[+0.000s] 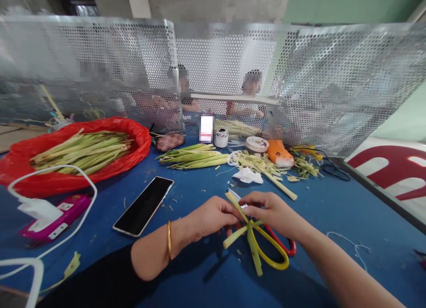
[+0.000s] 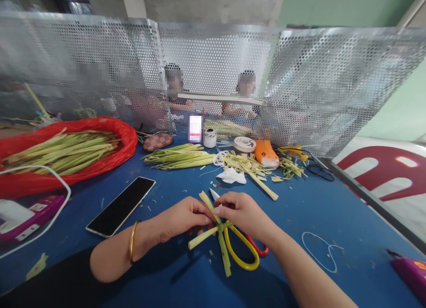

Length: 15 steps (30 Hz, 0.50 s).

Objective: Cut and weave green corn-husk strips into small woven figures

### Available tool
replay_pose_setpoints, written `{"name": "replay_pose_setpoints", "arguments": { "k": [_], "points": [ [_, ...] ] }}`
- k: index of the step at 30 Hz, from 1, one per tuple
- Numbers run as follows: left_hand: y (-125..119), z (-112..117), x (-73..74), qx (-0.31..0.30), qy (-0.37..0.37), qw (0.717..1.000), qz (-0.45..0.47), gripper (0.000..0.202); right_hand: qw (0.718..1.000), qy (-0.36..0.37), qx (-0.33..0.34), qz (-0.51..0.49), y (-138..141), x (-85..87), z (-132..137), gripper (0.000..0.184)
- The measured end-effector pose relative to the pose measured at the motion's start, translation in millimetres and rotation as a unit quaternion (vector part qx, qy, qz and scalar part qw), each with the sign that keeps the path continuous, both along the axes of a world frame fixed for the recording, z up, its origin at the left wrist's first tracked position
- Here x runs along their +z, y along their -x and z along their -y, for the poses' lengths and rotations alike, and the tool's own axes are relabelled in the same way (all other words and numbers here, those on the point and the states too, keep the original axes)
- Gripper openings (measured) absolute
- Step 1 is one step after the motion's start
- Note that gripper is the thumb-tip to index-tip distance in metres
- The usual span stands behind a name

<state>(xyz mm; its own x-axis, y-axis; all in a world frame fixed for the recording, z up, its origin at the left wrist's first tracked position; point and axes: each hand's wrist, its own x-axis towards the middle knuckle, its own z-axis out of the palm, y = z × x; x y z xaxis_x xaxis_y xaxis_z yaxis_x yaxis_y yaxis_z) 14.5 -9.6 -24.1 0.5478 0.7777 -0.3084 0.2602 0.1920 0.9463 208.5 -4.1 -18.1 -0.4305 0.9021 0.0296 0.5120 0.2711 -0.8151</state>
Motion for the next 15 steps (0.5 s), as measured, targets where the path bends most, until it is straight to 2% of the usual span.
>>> {"name": "replay_pose_setpoints", "arguments": {
  "k": [4,9,12,15],
  "points": [
    [-4.5,2.0,-2.9,0.012,0.018,1.0,0.013,0.017,0.997,0.016,-0.028,-0.071,15.9,-4.8,7.7,0.012],
    [-4.9,3.6,8.8,-0.03,0.079,0.996,0.014,0.033,0.969,0.123,-0.103,-0.188,24.6,-10.0,10.7,0.028],
    [-2.8,4.3,8.5,-0.065,0.052,0.996,-0.016,0.026,0.959,0.174,-0.097,-0.203,24.8,-10.1,11.5,0.028],
    [-4.2,5.7,0.6,-0.07,0.018,0.997,-0.021,0.017,0.959,0.188,-0.072,-0.201,25.2,-7.9,13.5,0.028]
  ]
}}
